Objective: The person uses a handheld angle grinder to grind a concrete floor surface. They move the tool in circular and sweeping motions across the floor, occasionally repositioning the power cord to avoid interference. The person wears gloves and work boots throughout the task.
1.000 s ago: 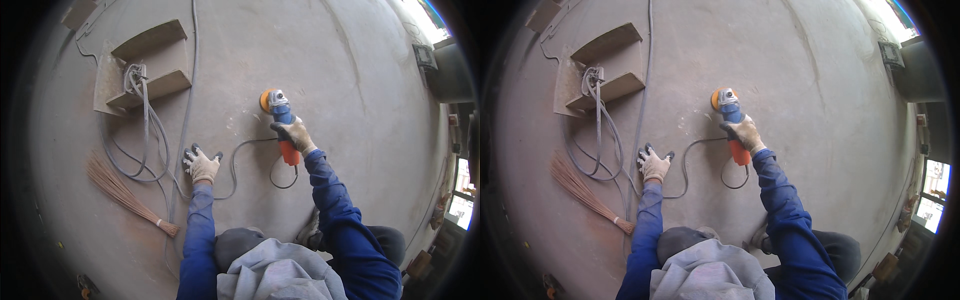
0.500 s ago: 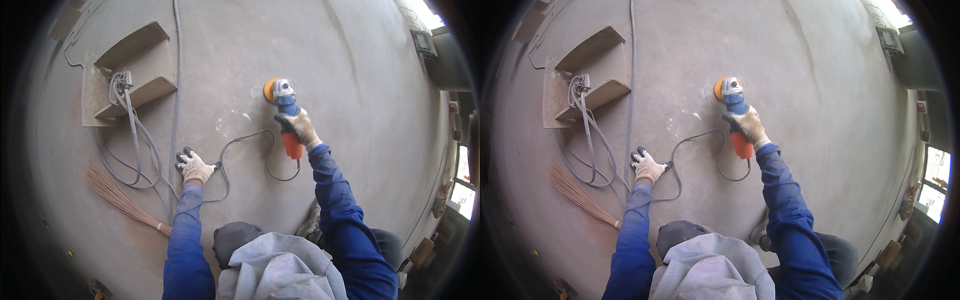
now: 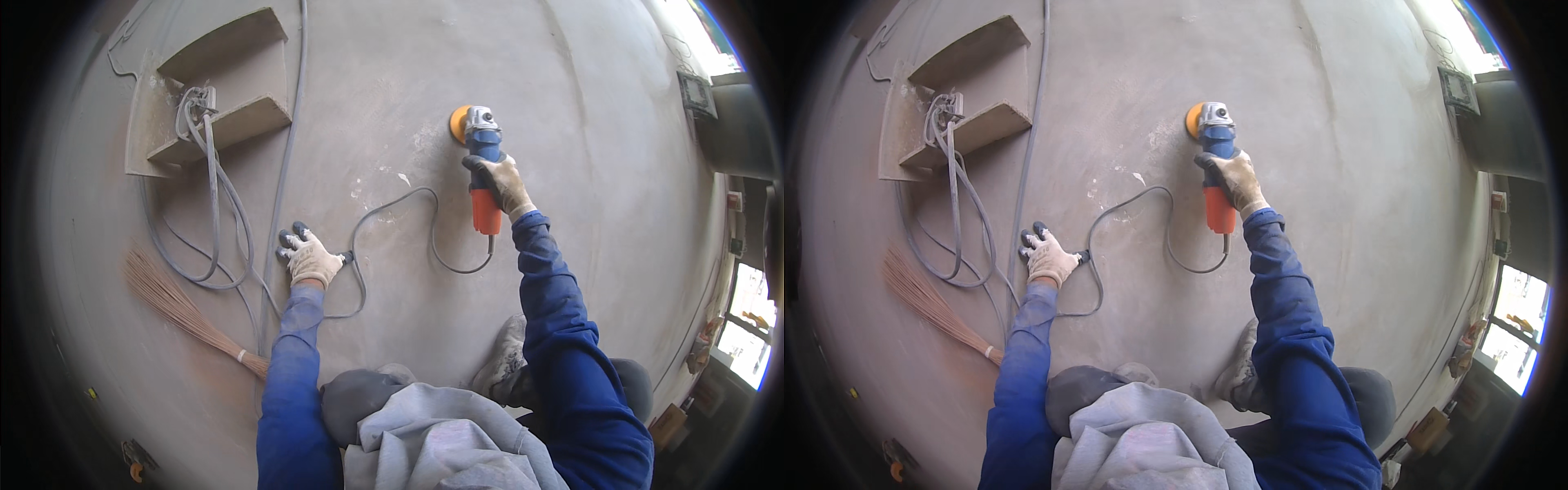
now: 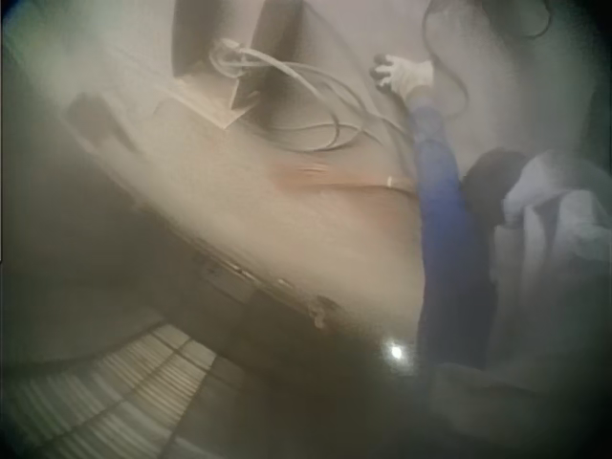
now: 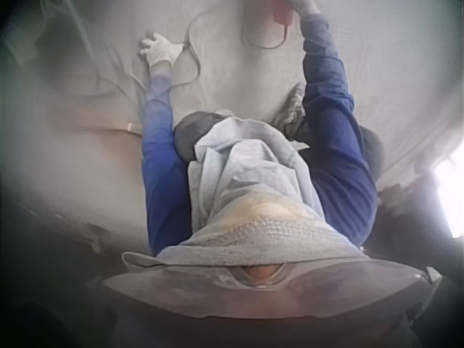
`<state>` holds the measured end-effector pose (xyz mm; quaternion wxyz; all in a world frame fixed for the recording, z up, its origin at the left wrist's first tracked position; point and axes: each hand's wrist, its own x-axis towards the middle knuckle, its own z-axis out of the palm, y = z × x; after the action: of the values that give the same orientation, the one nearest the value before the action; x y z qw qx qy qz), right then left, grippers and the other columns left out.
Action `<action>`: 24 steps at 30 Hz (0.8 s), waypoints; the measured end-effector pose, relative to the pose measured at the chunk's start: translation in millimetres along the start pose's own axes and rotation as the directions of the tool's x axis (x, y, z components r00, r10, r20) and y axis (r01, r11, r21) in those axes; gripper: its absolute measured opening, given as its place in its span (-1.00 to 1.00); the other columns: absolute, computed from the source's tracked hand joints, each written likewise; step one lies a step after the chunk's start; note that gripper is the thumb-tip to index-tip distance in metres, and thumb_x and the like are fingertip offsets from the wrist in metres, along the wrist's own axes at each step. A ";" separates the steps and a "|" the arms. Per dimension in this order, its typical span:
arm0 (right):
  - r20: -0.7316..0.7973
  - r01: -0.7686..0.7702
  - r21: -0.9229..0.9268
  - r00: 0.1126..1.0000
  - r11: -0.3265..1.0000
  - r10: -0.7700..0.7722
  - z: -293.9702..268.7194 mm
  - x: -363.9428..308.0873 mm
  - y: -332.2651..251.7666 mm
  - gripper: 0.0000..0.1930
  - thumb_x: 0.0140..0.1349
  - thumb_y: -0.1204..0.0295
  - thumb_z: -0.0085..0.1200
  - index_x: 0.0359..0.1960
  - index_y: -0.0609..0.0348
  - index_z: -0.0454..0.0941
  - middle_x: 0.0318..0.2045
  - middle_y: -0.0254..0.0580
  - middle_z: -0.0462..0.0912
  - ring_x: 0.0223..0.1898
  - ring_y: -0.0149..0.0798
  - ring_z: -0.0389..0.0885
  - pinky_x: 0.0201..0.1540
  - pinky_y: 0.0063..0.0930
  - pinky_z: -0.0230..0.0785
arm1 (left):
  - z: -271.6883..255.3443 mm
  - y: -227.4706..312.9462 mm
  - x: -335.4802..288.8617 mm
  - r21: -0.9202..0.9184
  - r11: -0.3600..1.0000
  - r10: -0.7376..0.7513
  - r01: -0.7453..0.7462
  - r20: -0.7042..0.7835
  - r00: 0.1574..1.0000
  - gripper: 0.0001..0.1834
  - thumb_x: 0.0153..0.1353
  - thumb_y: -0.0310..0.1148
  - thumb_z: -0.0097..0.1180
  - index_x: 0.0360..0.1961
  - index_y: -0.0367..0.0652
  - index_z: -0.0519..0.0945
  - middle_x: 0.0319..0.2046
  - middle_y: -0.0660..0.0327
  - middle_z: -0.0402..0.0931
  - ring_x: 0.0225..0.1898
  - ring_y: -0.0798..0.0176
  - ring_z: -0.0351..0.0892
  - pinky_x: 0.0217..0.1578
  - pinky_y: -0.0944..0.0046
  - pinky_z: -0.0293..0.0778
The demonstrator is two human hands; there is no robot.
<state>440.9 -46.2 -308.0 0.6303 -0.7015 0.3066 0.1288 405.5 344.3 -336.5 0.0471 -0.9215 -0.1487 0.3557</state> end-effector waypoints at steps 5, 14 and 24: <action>0.057 0.075 -0.106 0.996 0.992 -0.070 13.5 -10.3 18.7 -0.51 0.17 0.23 0.50 -0.05 0.34 0.57 -0.39 -0.12 0.71 -0.52 -0.25 0.73 -0.45 -0.29 0.71 | -5.1 0.0 -3.9 -0.048 0.999 -0.008 0.009 0.007 1.000 0.43 0.05 0.33 0.55 0.71 -0.22 0.02 0.66 -0.37 -0.11 0.66 -0.57 -0.14 0.61 -0.30 0.06; 0.010 0.055 -0.051 0.998 0.997 -0.055 -2.3 17.5 1.3 -0.54 0.17 0.20 0.51 -0.15 0.33 0.60 -0.45 -0.11 0.71 -0.54 -0.19 0.74 -0.47 -0.29 0.70 | 24.7 18.0 -87.3 -0.099 0.955 0.275 -0.280 -0.064 0.959 0.03 0.29 0.13 0.38 0.69 0.06 0.22 0.70 -0.23 -0.11 0.68 -0.49 -0.15 0.56 -0.44 0.04; 0.083 0.066 -0.083 0.995 0.994 -0.059 23.6 25.6 -8.3 -0.52 0.18 0.21 0.52 -0.07 0.32 0.60 -0.42 -0.14 0.70 -0.53 -0.21 0.74 -0.46 -0.30 0.69 | 78.9 -28.7 -76.1 0.188 0.818 0.550 -0.544 0.028 0.835 -0.14 0.38 -0.13 0.22 0.69 0.43 0.22 0.73 -0.09 -0.13 0.71 -0.40 -0.21 0.52 -0.63 -0.05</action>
<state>470.6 -30.2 -319.9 0.6151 -0.7315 0.2530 0.1501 292.3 346.7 -340.8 0.0318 -0.9214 0.1569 0.3541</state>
